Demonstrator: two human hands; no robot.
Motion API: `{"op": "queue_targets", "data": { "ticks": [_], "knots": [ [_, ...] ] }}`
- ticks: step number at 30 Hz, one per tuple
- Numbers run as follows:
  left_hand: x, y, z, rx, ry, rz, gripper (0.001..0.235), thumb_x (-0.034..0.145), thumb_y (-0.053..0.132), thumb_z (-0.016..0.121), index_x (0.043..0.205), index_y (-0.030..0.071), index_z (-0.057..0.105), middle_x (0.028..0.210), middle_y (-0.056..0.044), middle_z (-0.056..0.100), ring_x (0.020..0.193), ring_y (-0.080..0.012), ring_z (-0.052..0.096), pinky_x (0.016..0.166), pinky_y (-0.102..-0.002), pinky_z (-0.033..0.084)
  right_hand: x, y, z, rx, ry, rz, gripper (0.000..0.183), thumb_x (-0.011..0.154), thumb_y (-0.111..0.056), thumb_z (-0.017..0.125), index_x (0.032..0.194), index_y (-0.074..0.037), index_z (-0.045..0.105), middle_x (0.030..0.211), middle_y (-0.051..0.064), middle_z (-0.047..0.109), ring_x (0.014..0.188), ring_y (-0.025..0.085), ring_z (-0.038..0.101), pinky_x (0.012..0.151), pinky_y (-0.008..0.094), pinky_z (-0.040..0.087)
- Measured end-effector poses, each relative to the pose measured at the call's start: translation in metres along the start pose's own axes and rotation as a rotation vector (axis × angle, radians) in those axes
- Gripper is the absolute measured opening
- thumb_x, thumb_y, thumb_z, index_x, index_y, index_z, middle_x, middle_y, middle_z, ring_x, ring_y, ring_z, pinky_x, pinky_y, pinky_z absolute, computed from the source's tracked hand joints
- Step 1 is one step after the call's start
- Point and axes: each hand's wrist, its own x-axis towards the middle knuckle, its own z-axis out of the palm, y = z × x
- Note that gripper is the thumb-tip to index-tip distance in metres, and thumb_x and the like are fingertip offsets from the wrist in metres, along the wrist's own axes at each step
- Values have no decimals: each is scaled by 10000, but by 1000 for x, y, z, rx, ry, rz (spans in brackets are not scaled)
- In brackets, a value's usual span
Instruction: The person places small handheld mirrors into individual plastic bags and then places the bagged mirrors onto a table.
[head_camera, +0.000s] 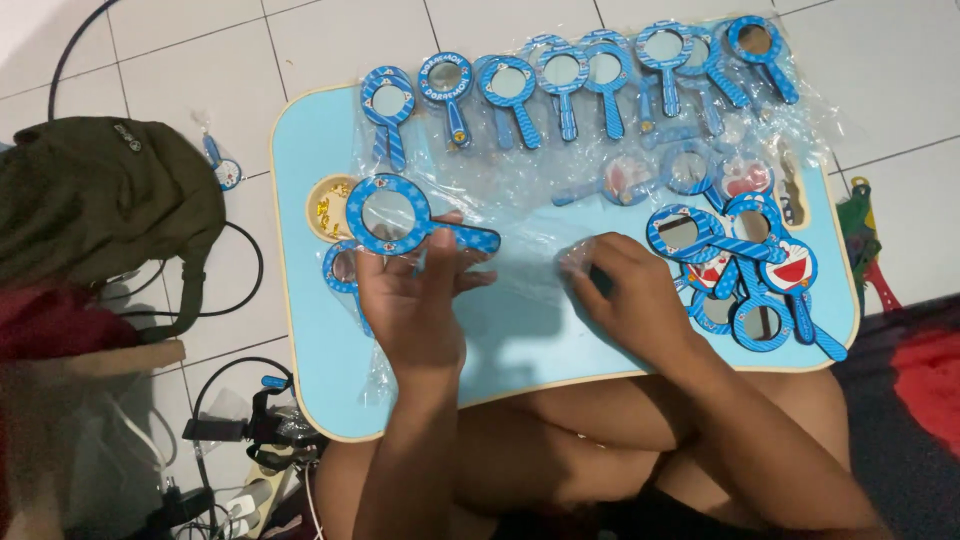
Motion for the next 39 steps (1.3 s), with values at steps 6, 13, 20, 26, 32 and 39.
{"op": "queue_targets", "data": {
  "ticks": [6,13,20,26,32,39],
  "knots": [
    [-1,-16,-5,-2,-28,103,491,921,171,795,1332,57,552,1081,-213,766,855,-236,774,751,-369,675,5,-12,-5,-46,-48,49,129,874,-25,770,1001,-4,776,952,183,765,908,384,745,830,472,591],
    [-5,-11,2,-46,-7,103,378,920,149,798,1218,54,586,1061,-210,770,797,-188,742,741,-324,622,2,12,-13,13,-65,-4,121,866,-67,788,980,-41,755,959,157,760,895,411,732,798,482,579],
    [-18,-27,13,-320,7,-62,214,863,21,812,1042,34,695,992,-215,784,757,-292,779,669,-368,654,-3,5,-9,383,-163,-34,526,798,-228,865,1238,-43,644,1137,160,739,993,350,717,870,488,568],
    [-33,-43,32,-378,28,-410,141,832,-6,816,948,-15,737,845,-206,767,735,-365,779,639,-445,682,-5,9,-4,685,7,113,543,909,-85,678,1407,70,524,1151,97,571,799,133,562,731,268,476],
    [-32,-57,22,-359,-68,-520,144,835,-14,824,931,-1,717,844,-214,761,807,-404,781,705,-482,680,15,43,-24,847,-26,-155,442,765,71,824,1158,123,628,802,196,652,669,188,648,618,320,541],
    [-26,-43,13,-214,-278,-353,260,857,-11,804,1062,24,647,925,-211,776,907,-365,781,775,-448,681,16,37,-31,935,43,-96,80,805,103,750,849,106,683,910,306,682,705,306,730,623,443,643]
  ]
}}
